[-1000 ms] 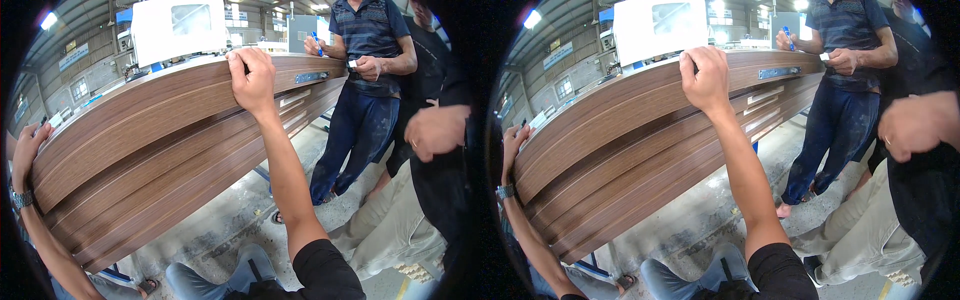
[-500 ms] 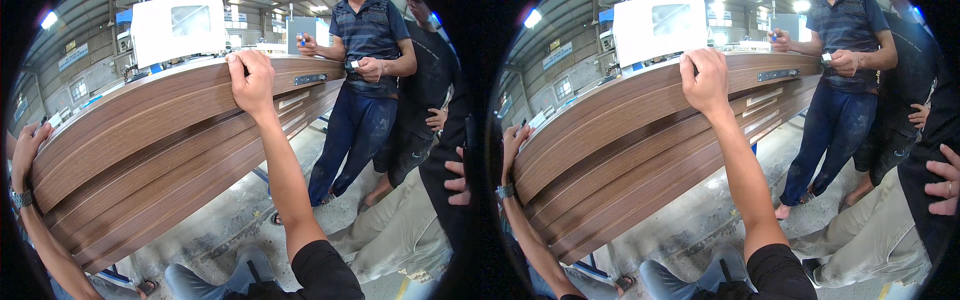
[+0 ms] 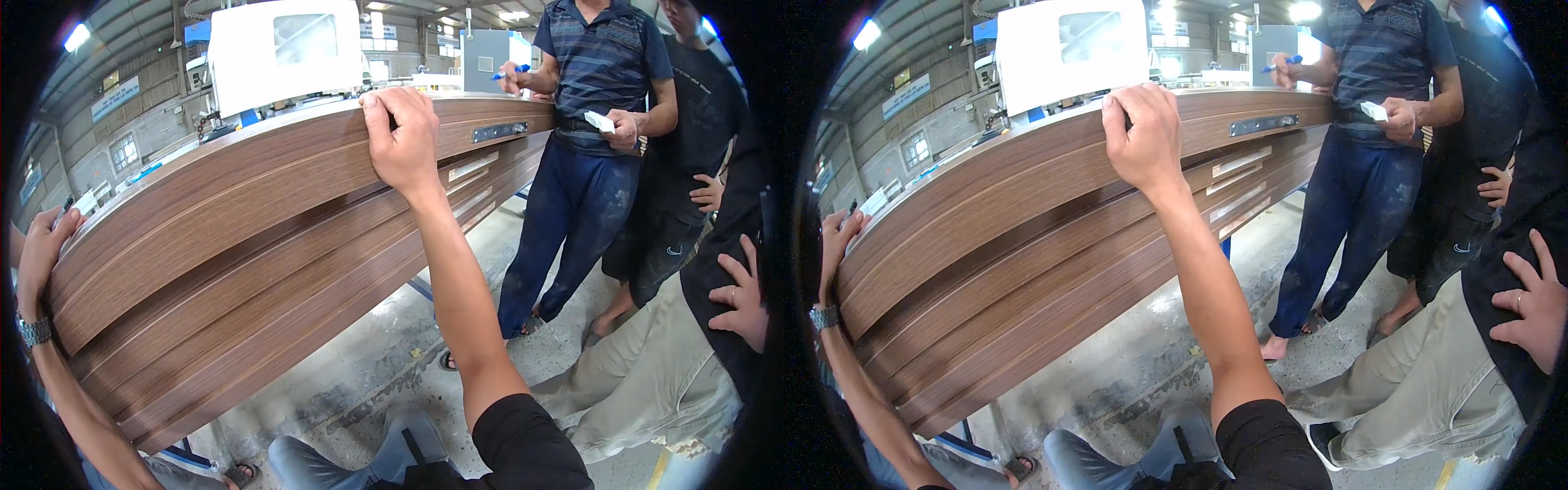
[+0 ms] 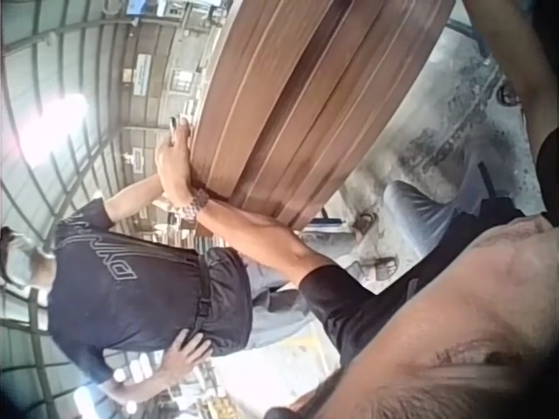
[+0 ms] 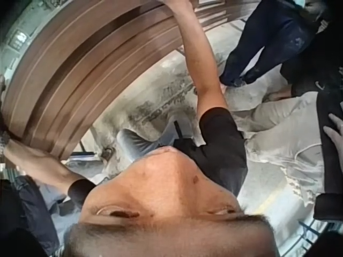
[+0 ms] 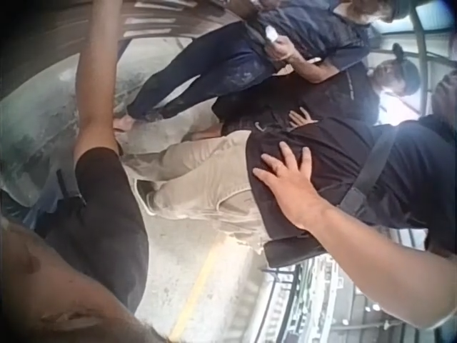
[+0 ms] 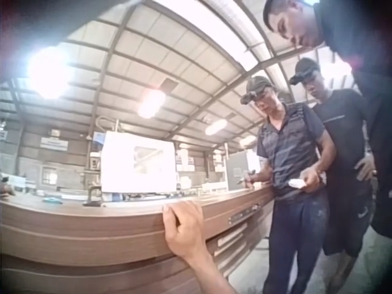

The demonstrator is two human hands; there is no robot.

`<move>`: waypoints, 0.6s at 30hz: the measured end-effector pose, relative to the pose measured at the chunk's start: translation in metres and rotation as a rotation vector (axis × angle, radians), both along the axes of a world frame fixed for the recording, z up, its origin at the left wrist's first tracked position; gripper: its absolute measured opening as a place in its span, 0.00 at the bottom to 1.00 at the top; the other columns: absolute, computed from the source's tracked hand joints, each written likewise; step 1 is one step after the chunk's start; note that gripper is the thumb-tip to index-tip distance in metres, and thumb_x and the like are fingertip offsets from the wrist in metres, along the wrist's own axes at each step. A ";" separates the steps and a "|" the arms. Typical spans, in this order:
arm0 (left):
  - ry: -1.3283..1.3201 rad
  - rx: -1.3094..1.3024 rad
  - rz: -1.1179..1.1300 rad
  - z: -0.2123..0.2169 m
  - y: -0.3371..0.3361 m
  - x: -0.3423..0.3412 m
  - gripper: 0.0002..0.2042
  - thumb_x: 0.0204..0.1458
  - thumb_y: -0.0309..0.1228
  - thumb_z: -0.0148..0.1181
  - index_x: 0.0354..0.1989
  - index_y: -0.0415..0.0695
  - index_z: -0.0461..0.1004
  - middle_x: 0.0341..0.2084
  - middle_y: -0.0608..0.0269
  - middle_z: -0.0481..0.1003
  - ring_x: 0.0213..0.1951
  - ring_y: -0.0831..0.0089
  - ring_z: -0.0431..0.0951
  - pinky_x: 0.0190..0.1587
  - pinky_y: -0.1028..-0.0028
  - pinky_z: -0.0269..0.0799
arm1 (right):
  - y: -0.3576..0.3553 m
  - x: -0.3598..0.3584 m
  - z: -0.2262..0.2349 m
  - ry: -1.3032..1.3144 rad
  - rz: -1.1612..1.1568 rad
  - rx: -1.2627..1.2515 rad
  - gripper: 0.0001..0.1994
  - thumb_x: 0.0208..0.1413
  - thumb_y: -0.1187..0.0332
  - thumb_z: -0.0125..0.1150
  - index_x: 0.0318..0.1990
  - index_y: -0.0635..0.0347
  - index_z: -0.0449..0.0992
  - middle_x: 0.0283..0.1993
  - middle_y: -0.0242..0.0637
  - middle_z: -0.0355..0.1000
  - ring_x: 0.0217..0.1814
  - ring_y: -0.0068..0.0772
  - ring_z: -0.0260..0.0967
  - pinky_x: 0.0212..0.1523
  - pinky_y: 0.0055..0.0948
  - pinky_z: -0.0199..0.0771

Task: Marking a long metal component with a marker while collaborating with colleagues on a factory production floor.

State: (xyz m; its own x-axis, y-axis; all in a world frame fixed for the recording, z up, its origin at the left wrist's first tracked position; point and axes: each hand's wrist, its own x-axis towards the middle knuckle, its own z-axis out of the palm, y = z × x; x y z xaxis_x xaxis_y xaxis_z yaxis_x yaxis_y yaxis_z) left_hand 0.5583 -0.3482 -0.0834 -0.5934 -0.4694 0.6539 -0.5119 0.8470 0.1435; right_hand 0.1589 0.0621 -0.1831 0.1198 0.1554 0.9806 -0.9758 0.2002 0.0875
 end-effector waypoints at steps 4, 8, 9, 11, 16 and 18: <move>0.128 -0.120 -0.020 -0.004 -0.013 -0.007 0.27 0.65 0.51 0.60 0.42 0.30 0.81 0.35 0.51 0.82 0.42 0.67 0.78 0.52 0.68 0.68 | 0.000 0.000 -0.001 0.000 0.006 0.003 0.08 0.65 0.68 0.61 0.35 0.59 0.83 0.35 0.36 0.80 0.41 0.42 0.75 0.50 0.38 0.69; 0.132 -0.104 -0.049 -0.005 -0.009 -0.010 0.27 0.65 0.51 0.59 0.40 0.32 0.81 0.33 0.53 0.80 0.40 0.69 0.76 0.49 0.68 0.68 | -0.002 0.002 0.000 0.015 0.028 -0.004 0.08 0.65 0.69 0.61 0.35 0.59 0.82 0.34 0.36 0.80 0.41 0.42 0.75 0.50 0.38 0.69; 0.131 -0.100 -0.055 -0.005 -0.008 -0.011 0.26 0.65 0.51 0.59 0.39 0.32 0.81 0.32 0.53 0.80 0.39 0.69 0.75 0.49 0.68 0.68 | -0.001 0.002 0.000 0.019 0.025 -0.004 0.08 0.65 0.69 0.61 0.35 0.59 0.82 0.34 0.36 0.80 0.41 0.42 0.75 0.50 0.38 0.69; 0.127 -0.092 -0.062 -0.005 -0.006 -0.011 0.26 0.65 0.51 0.59 0.39 0.32 0.81 0.31 0.54 0.79 0.38 0.69 0.75 0.48 0.68 0.67 | 0.000 0.002 0.000 -0.002 0.024 0.007 0.07 0.65 0.69 0.61 0.35 0.59 0.82 0.35 0.36 0.80 0.41 0.42 0.75 0.50 0.38 0.69; 0.115 -0.071 -0.074 -0.006 -0.001 -0.004 0.25 0.65 0.51 0.59 0.36 0.34 0.81 0.28 0.57 0.76 0.36 0.71 0.73 0.45 0.68 0.66 | 0.000 0.002 0.001 0.009 0.023 0.008 0.07 0.65 0.69 0.61 0.35 0.59 0.82 0.35 0.36 0.80 0.41 0.42 0.76 0.51 0.38 0.69; 0.106 -0.064 -0.077 -0.006 0.000 -0.002 0.25 0.65 0.51 0.59 0.36 0.35 0.81 0.27 0.58 0.75 0.35 0.71 0.72 0.44 0.68 0.66 | -0.001 0.002 0.001 0.009 0.029 0.006 0.07 0.65 0.69 0.61 0.35 0.59 0.82 0.35 0.36 0.80 0.41 0.42 0.76 0.51 0.38 0.69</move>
State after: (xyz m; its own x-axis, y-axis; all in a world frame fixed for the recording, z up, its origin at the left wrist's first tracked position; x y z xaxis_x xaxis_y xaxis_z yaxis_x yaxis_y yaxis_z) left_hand 0.5561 -0.3483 -0.0897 -0.5521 -0.3802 0.7420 -0.4301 0.8923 0.1372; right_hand 0.1609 0.0613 -0.1821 0.1238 0.1530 0.9804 -0.9804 0.1712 0.0971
